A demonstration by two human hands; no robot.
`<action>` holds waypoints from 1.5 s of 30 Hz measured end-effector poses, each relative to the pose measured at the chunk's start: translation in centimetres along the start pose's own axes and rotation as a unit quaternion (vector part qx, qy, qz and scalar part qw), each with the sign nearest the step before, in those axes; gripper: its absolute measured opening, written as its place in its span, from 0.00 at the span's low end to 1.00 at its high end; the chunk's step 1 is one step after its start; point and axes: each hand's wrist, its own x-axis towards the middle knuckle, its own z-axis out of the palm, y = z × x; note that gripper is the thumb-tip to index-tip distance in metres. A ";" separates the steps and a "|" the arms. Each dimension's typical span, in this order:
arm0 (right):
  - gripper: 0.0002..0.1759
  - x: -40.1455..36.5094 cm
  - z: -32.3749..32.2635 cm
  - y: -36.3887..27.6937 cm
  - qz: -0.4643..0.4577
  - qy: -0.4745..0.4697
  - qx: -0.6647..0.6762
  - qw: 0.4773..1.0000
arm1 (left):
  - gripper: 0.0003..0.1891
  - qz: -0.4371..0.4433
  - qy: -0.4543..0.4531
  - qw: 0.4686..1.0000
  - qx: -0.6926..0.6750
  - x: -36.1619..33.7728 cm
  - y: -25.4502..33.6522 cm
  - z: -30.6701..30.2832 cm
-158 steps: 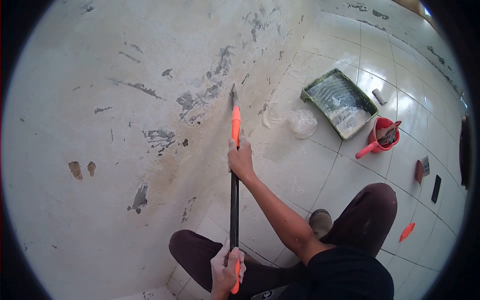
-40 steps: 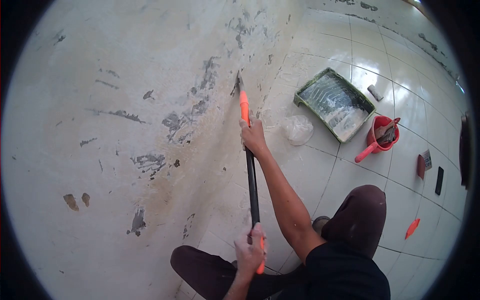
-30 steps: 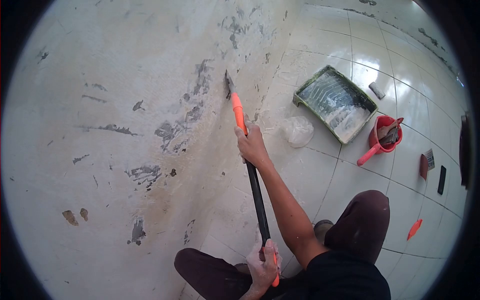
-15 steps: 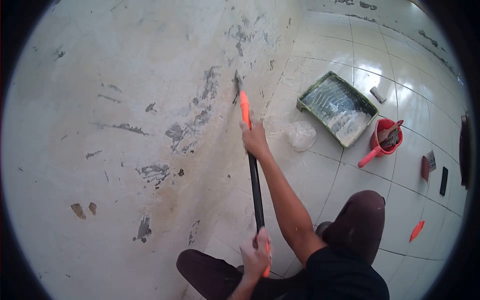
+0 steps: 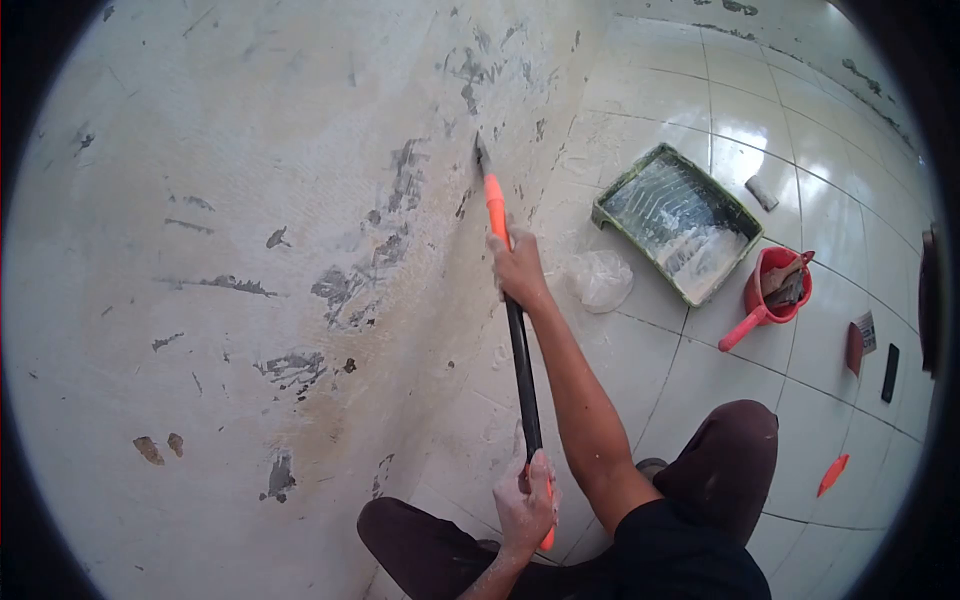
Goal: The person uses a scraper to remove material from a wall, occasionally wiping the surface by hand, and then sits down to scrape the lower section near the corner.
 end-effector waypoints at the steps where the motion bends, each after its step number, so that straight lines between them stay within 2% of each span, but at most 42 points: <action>1: 0.24 1.3 0.0 0.8 0.006 -0.003 0.001 1.000 | 0.27 0.012 -0.005 1.000 0.026 0.5 -0.4 -0.1; 3: 0.23 5.0 -1.0 1.7 -0.034 0.001 -0.033 0.999 | 0.25 -0.024 -0.032 0.999 0.017 3.8 -0.4 -0.5; 4: 0.23 6.1 -1.4 1.3 0.007 0.005 -0.002 1.000 | 0.23 -0.042 -0.060 0.997 0.006 5.5 0.2 -0.4; 5: 0.23 6.3 -1.5 1.3 0.004 0.006 0.000 1.000 | 0.23 -0.039 -0.061 0.997 0.008 5.3 1.0 0.2; 7: 0.28 6.5 -1.8 1.8 -0.036 -0.011 0.031 0.999 | 0.14 -0.021 -0.018 1.000 -0.005 3.9 3.3 2.0; 11: 0.23 4.1 -1.1 1.3 -0.001 0.015 0.017 1.000 | 0.14 -0.044 0.014 0.999 -0.017 2.6 1.5 1.5; 13: 0.26 5.4 -1.2 2.3 -0.089 0.025 -0.078 0.993 | 0.14 -0.018 -0.008 0.998 0.059 4.0 -0.2 -0.2; 14: 0.27 6.2 -1.4 1.6 0.010 0.004 -0.042 0.999 | 0.13 -0.062 -0.039 0.996 0.055 5.4 0.7 -0.7; 15: 0.27 7.7 -1.4 1.2 0.005 0.005 -0.041 0.999 | 0.13 -0.056 -0.040 0.996 0.055 6.7 1.9 0.1; 17: 0.21 9.1 -1.4 2.2 -0.011 0.051 0.028 0.998 | 0.20 -0.035 -0.016 0.999 0.009 7.1 3.5 1.2; 19: 0.19 8.1 -1.9 2.4 0.004 0.035 0.018 0.999 | 0.17 -0.035 -0.012 0.999 0.001 5.6 2.8 1.8; 21: 0.34 6.5 -1.4 4.6 -0.029 0.005 -0.102 0.994 | 0.14 0.009 0.004 1.000 0.022 2.9 1.2 1.4; 22: 0.34 4.6 -1.2 4.2 -0.030 0.009 -0.103 0.994 | 0.14 0.009 0.000 1.000 0.023 1.8 0.8 1.1; 24: 0.31 0.9 -0.2 2.4 0.007 0.044 -0.072 0.996 | 0.12 -0.063 0.022 0.997 0.035 0.3 0.7 0.0; 25: 0.31 2.1 0.4 4.3 0.013 0.041 -0.070 0.997 | 0.12 -0.068 0.026 0.997 0.038 0.8 0.7 -0.5; 27: 0.29 5.8 1.1 7.9 -0.142 0.125 -0.124 0.974 | 0.13 -0.046 0.003 0.997 0.063 2.8 1.0 -1.1; 28: 0.29 6.3 0.4 6.3 -0.143 0.123 -0.124 0.974 | 0.13 -0.046 0.005 0.997 0.062 4.2 1.5 -1.0; 30: 0.31 6.2 -1.3 2.1 0.060 0.046 -0.004 0.997 | 0.13 -0.073 -0.031 0.996 0.035 6.2 2.4 -0.6; 34: 0.32 5.3 -1.4 4.6 0.066 0.004 0.014 0.998 | 0.13 -0.049 -0.025 0.998 0.038 3.4 1.7 0.4; 36: 0.35 3.0 -0.1 6.6 -0.067 0.048 -0.051 0.995 | 0.13 -0.042 0.009 0.999 0.014 0.9 0.5 0.1; 37: 0.35 2.6 0.0 5.8 -0.068 0.048 -0.050 0.995 | 0.13 -0.041 0.009 0.999 0.013 1.1 0.4 -0.3; 40: 0.36 1.2 0.0 3.1 0.030 0.026 -0.002 0.999 | 0.14 -0.091 0.009 0.994 0.061 1.4 -0.1 -2.0; 45: 0.32 0.9 0.8 3.6 0.050 0.024 0.025 0.998 | 0.13 -0.070 0.001 0.995 0.074 1.5 0.3 -2.7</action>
